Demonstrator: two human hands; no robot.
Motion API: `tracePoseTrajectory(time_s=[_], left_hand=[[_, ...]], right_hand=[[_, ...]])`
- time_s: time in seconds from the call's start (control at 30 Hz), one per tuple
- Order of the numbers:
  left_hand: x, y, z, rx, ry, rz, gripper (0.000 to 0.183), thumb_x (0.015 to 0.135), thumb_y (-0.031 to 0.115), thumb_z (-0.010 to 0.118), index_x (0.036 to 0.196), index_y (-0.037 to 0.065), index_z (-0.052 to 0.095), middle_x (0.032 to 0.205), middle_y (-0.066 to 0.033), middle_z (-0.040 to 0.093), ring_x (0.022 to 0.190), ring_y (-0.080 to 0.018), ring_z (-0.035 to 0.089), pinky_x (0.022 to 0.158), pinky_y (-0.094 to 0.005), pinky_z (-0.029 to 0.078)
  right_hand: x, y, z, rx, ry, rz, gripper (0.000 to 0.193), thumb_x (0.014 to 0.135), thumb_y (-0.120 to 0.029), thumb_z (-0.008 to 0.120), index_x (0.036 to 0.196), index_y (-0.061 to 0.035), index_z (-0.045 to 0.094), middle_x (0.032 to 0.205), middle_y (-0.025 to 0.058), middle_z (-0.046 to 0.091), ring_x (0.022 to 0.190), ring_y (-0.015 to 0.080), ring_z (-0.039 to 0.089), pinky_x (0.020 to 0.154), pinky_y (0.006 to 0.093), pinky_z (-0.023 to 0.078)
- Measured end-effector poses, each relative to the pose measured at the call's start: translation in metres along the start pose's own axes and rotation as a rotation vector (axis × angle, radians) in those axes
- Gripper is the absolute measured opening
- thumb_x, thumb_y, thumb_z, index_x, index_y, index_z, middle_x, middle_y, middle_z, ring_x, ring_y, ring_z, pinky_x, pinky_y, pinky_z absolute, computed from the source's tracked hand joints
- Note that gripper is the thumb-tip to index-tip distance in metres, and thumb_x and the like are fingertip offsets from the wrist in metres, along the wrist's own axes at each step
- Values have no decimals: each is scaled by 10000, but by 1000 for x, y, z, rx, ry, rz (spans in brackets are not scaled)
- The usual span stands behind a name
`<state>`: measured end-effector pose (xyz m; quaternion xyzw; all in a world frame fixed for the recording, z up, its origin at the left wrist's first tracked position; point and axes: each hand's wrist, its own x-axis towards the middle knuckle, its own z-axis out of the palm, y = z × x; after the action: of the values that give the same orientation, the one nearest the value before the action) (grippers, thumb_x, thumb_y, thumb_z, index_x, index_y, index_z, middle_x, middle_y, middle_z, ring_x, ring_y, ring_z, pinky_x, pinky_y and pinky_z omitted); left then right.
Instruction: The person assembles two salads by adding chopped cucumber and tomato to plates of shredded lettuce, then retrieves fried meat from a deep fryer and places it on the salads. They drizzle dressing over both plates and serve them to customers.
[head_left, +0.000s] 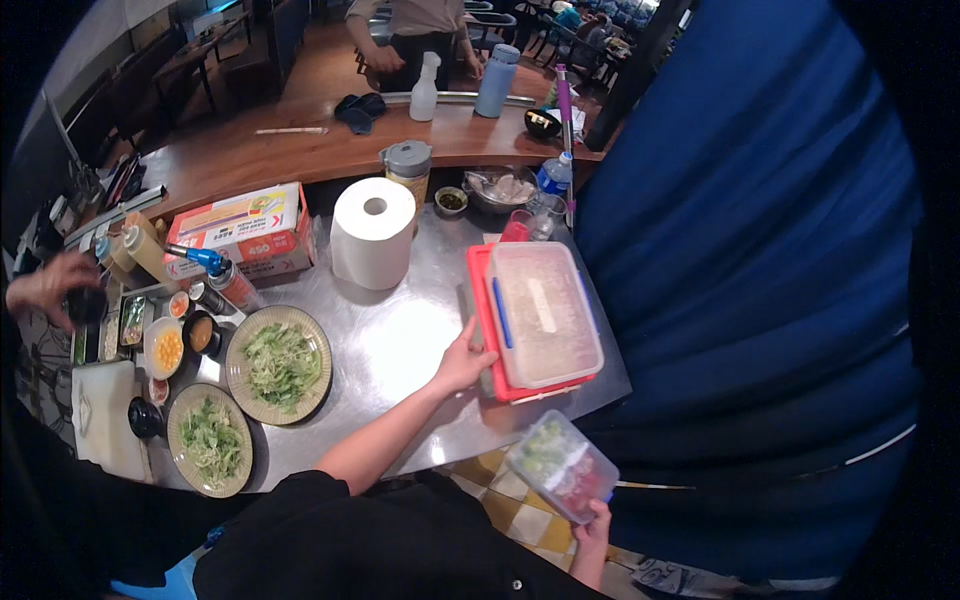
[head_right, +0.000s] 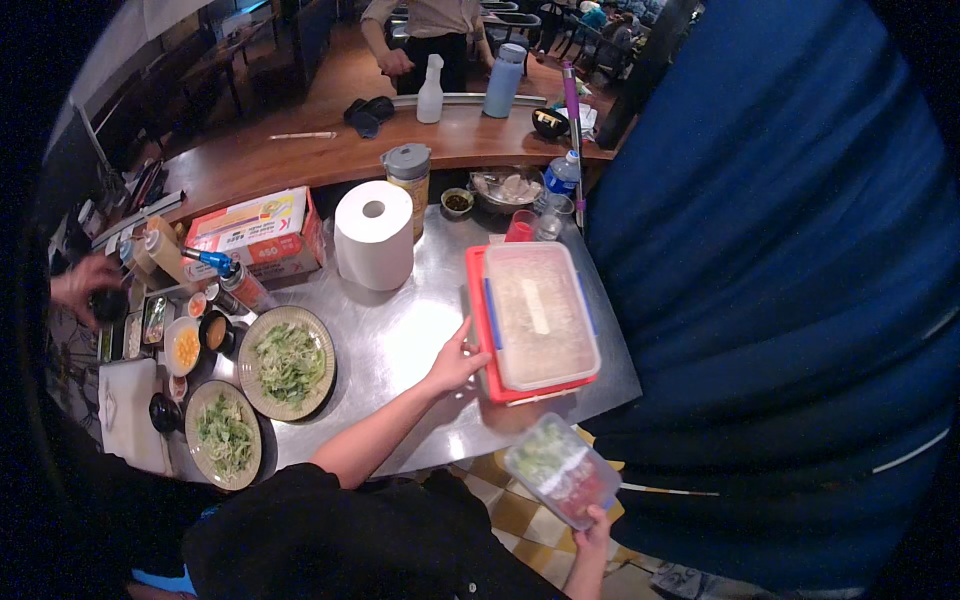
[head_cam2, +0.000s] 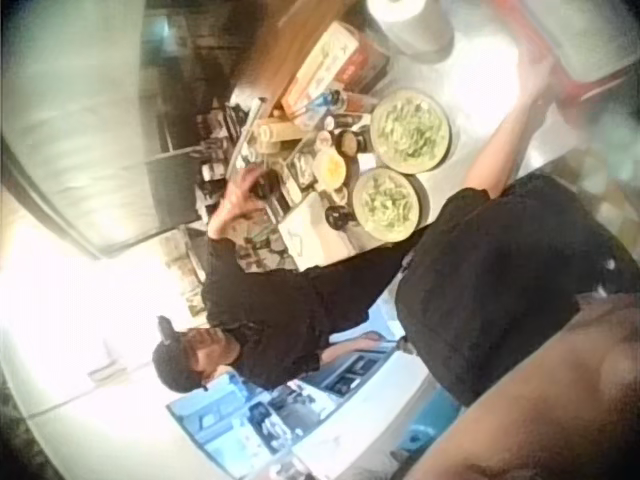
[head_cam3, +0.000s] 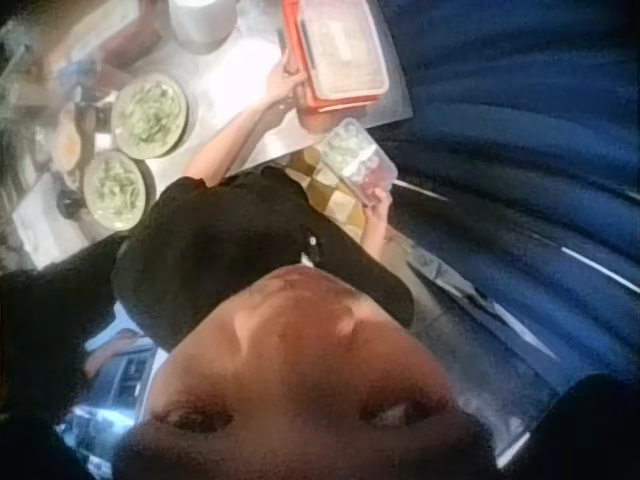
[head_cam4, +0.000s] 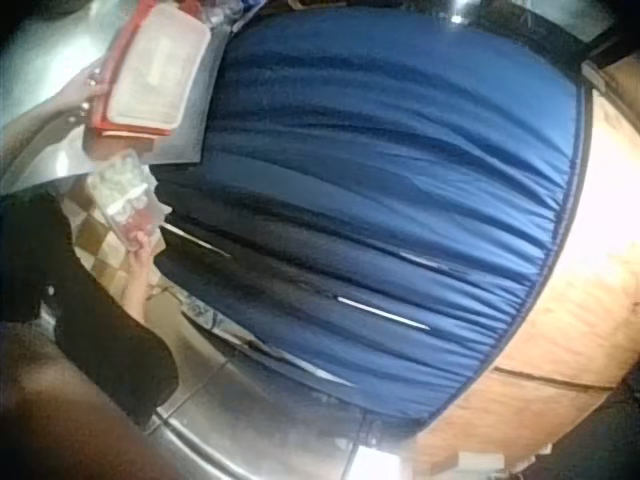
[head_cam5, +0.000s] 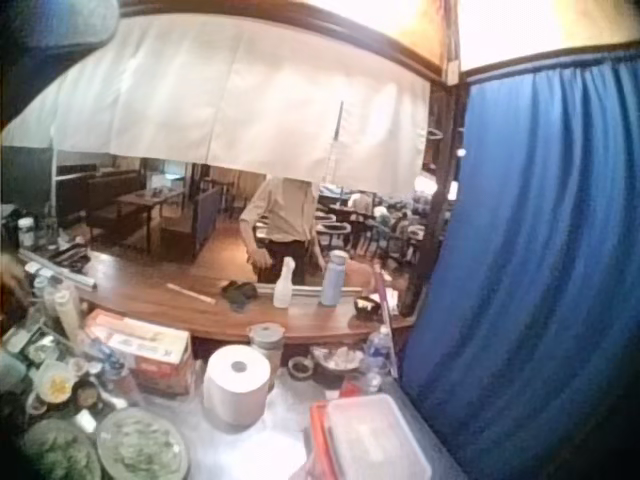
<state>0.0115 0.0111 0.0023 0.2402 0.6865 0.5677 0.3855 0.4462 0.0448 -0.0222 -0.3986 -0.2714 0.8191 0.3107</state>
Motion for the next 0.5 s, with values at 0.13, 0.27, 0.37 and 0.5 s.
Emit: tracePoseTrajectory(time_s=[0.13,0.27,0.37,0.5], left_hand=[[-49,3,-58,313,168,474,653,832,241,671,1373,-16,411,1188,-267,524,1065,-367,550,924,-415,453],[-114,-12,-89,738,96,451,656,802,378,660,1367,103,472,1337,-266,429,1238,-477,399,1001,-587,339],[-152,-39,-99,915,-33,299,721,765,452,667,1372,114,471,1431,-327,304,1347,-529,236,1015,-667,270],[-172,-47,-112,972,-118,245,837,682,451,731,1393,114,445,1493,-375,152,1411,-541,65,1035,-695,221]], right_hand=[[12,86,85,83,-48,36,459,731,-174,661,1156,-30,569,942,89,656,884,242,644,856,435,526],[34,168,161,34,25,96,259,833,-166,634,1038,-11,604,906,77,668,840,238,653,803,421,538],[31,177,208,-325,-53,246,240,914,-201,609,1025,12,611,909,101,672,791,236,670,713,361,565],[39,172,227,-660,-248,478,327,981,-282,545,1080,27,584,973,138,662,799,217,685,639,307,572]])
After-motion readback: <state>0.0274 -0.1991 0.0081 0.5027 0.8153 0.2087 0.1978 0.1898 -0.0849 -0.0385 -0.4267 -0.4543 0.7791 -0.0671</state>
